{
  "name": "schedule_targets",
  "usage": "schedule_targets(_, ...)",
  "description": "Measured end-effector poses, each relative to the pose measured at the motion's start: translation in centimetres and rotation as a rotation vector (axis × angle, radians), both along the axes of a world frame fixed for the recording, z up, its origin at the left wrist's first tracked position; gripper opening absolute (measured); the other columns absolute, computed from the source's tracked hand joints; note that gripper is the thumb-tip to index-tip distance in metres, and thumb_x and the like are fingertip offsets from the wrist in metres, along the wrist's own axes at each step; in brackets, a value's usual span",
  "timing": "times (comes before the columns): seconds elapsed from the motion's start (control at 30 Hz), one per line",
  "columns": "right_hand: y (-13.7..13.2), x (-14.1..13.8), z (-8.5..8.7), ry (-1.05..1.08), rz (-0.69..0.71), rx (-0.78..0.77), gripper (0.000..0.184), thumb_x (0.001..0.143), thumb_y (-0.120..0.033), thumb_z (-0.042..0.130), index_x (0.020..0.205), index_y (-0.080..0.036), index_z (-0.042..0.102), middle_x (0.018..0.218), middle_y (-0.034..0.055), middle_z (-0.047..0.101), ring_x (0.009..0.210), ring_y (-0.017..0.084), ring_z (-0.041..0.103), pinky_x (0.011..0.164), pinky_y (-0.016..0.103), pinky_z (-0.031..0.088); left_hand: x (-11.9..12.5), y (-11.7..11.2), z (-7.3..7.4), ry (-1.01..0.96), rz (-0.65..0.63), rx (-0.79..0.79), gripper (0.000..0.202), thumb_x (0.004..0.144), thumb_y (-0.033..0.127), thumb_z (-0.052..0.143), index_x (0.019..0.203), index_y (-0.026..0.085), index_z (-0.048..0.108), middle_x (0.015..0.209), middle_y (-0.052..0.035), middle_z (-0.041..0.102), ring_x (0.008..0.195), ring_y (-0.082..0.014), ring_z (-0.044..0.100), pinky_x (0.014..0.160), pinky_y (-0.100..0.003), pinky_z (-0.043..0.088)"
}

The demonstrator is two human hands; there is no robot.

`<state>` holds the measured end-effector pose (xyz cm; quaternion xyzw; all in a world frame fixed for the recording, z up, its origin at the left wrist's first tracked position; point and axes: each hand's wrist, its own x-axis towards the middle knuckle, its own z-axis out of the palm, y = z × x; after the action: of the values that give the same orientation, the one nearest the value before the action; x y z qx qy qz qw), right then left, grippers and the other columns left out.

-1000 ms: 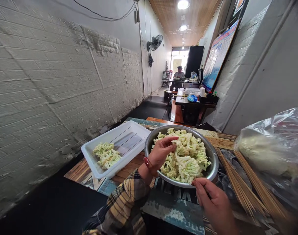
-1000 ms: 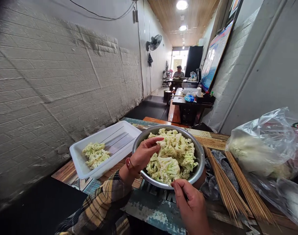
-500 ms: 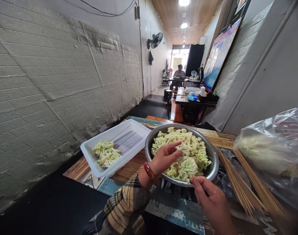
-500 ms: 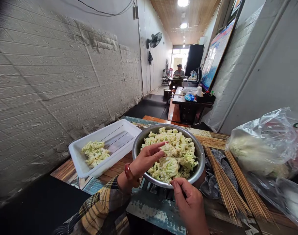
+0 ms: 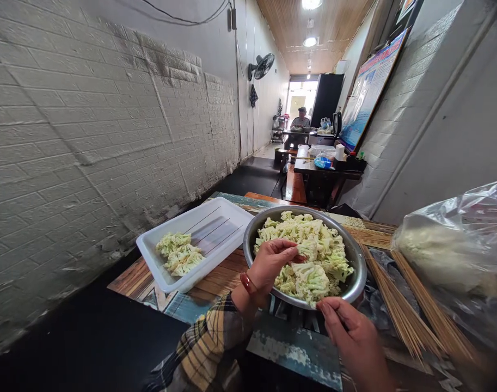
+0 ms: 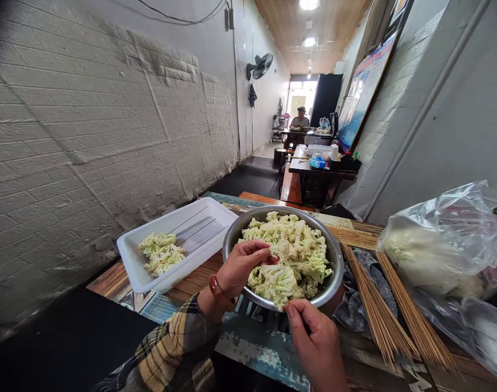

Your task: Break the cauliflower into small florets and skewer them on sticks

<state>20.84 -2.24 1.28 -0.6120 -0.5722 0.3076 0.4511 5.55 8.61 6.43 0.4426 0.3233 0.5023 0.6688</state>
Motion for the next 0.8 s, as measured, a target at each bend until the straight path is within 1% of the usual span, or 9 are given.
schedule_targets(0.13, 0.19, -0.36, 0.05, 0.030, -0.039, 0.029, 0.037, 0.083, -0.051, 0.049, 0.073, -0.019, 0.064, 0.048, -0.0051, 0.044, 0.044, 0.011, 0.042, 0.043, 0.020, 0.035, 0.21, -0.34, -0.11, 0.007, 0.045, -0.017, 0.024, 0.063, 0.031, 0.077, 0.075, 0.012, 0.066, 0.064, -0.0031, 0.070, 0.067, -0.0161, 0.067, 0.069, -0.026, 0.046)
schedule_targets(0.23, 0.45, -0.27, -0.02, 0.021, -0.005, 0.022, 0.038, 0.083, -0.051, 0.049, 0.071, -0.018, 0.064, 0.047, -0.0051, 0.043, 0.043, 0.011, 0.041, 0.043, 0.020, 0.035, 0.25, -0.41, -0.15, -0.020, 0.058, -0.022, 0.024, 0.063, 0.031, 0.077, 0.075, 0.013, 0.066, 0.065, -0.0033, 0.070, 0.066, -0.0168, 0.067, 0.069, -0.027, 0.046)
schedule_targets(0.33, 0.60, -0.16, -0.02, 0.011, 0.011, 0.010, 0.038, 0.084, -0.050, 0.049, 0.074, -0.017, 0.065, 0.047, -0.0048, 0.045, 0.043, 0.011, 0.042, 0.043, 0.020, 0.036, 0.33, -0.49, -0.07, -0.033, 0.067, -0.007, 0.025, 0.062, 0.031, 0.077, 0.074, 0.012, 0.066, 0.065, -0.0043, 0.071, 0.066, -0.0167, 0.067, 0.072, -0.029, 0.047)
schedule_targets(0.5, 0.44, -0.53, 0.13, 0.038, -0.033, 0.051, 0.038, 0.085, -0.050, 0.048, 0.077, -0.017, 0.066, 0.047, -0.0044, 0.047, 0.042, 0.010, 0.042, 0.041, 0.020, 0.034, 0.50, -0.72, 0.01, -0.045, 0.065, -0.013, 0.025, 0.062, 0.031, 0.077, 0.074, 0.013, 0.066, 0.065, -0.0043, 0.071, 0.068, -0.0165, 0.066, 0.077, -0.030, 0.046)
schedule_targets(0.6, 0.36, -0.78, 0.24, 0.024, -0.064, 0.085, 0.039, 0.084, -0.052, 0.049, 0.075, -0.018, 0.067, 0.048, -0.0029, 0.052, 0.042, 0.011, 0.045, 0.040, 0.020, 0.035, 0.47, -0.73, -0.07, -0.033, 0.066, -0.024, 0.024, 0.061, 0.031, 0.077, 0.074, 0.013, 0.066, 0.065, -0.0033, 0.070, 0.068, -0.0167, 0.065, 0.076, -0.030, 0.046)
schedule_targets(0.7, 0.34, -0.86, 0.40, -0.003, -0.072, 0.103, 0.042, 0.083, -0.055, 0.049, 0.073, -0.019, 0.067, 0.051, -0.0014, 0.058, 0.045, 0.012, 0.051, 0.041, 0.019, 0.037, 0.27, -0.58, -0.19, 0.033, 0.068, 0.011, 0.022, 0.063, 0.031, 0.075, 0.073, 0.013, 0.066, 0.066, -0.0022, 0.067, 0.067, -0.0148, 0.062, 0.072, -0.028, 0.044)
schedule_targets(0.8, 0.30, -0.82, 0.65, -0.048, -0.079, 0.123, 0.042, 0.083, -0.056, 0.048, 0.069, -0.020, 0.066, 0.055, -0.0005, 0.062, 0.051, 0.013, 0.057, 0.048, 0.020, 0.042, -0.02, -0.32, -0.40, 0.163, 0.076, 0.083, 0.022, 0.066, 0.033, 0.072, 0.072, 0.013, 0.067, 0.064, -0.0011, 0.063, 0.063, -0.0117, 0.055, 0.067, -0.025, 0.040)
